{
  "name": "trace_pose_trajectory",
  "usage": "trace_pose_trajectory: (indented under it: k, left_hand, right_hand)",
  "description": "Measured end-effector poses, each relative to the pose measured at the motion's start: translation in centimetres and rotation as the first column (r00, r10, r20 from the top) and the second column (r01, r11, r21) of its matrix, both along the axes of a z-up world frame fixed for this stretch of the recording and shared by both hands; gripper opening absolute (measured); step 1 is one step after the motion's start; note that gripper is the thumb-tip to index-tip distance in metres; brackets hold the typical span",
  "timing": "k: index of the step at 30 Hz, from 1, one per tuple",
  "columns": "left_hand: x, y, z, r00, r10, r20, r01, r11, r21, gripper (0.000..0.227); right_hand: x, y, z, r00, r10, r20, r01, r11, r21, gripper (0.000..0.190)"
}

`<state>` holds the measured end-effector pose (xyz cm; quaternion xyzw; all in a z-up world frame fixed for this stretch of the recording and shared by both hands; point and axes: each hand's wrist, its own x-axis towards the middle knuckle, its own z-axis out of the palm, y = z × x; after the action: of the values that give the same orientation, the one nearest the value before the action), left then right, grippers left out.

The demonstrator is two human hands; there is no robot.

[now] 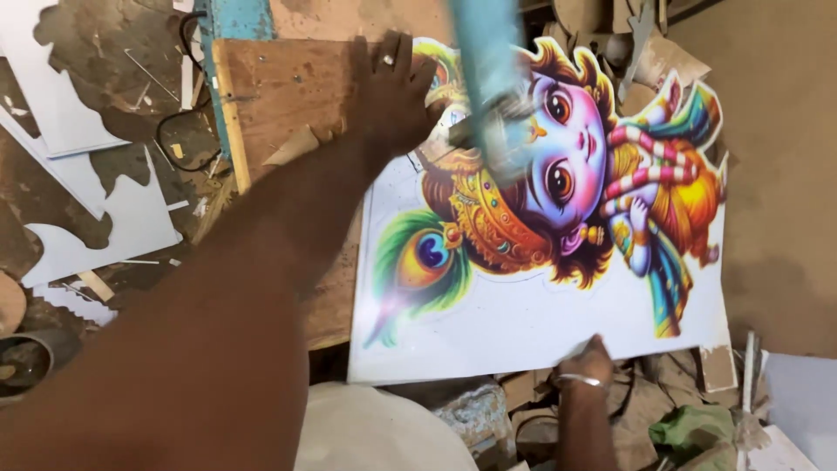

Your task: Cutting out a large printed image from a board using a jigsaw.

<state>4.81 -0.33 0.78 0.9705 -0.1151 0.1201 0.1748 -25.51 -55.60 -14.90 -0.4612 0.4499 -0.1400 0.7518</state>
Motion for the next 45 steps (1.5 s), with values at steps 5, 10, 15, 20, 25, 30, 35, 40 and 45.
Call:
trace_pose_trajectory:
  k: [5,10,15,20,25,30,35,40,45]
  left_hand:
    - [-1.6,0.6,0.7,0.995,0.051,-0.087,-0.052,0.999,-0.001,0.069]
    - [-2.5,0.9,-0.3,0.985,0.152,-0.081,-0.153,0.988,-0.010,0.072]
    - [-3.9,1.2,1.1,0.976,0.201,-0.088,-0.201,0.980,0.006,0.070]
    - [-4.1,1.1,0.9,0.967,0.224,-0.119,-0.229,0.973,-0.032,0.070]
    - [-5.2,0.5,0.5,0.969,0.231,-0.090,-0.238,0.968,-0.076,0.075]
    - [-4.7,0.3,-0.4,0.973,0.231,-0.026,-0.232,0.971,-0.062,0.071]
    - [-4.4,0.5,-0.8,0.979,0.205,0.016,-0.204,0.977,-0.068,0.067]
    - [-4.3,0.7,-0.6,0.987,0.163,0.002,-0.163,0.984,-0.079,0.066]
    - [-3.9,0.7,-1.0,0.989,0.147,0.031,-0.144,0.987,-0.073,0.065]
  right_hand:
    - [10.5,2.3,6.7,0.992,-0.125,0.026,0.123,0.990,0.069,0.043]
    - [19.2,-2.9,4.8,0.924,0.353,-0.147,-0.382,0.862,-0.333,0.047]
    - [18.2,8.6,8.6,0.662,0.071,-0.746,-0.686,0.456,-0.566,0.073]
    - [13.2,12.7,6.4,0.892,0.316,-0.323,-0.410,0.263,-0.874,0.088]
    - [13.2,14.7,7.5,0.940,0.321,-0.115,-0.275,0.514,-0.812,0.083]
    - [13.3,13.4,5.5,0.955,0.280,0.098,-0.134,0.702,-0.699,0.077]
    - [12.8,15.7,7.1,0.975,0.223,0.012,-0.151,0.697,-0.701,0.070]
    - [12.5,15.7,7.0,0.972,0.206,-0.115,-0.207,0.512,-0.833,0.062]
    - [11.5,15.7,6.3,0.970,0.227,-0.085,-0.186,0.473,-0.861,0.060]
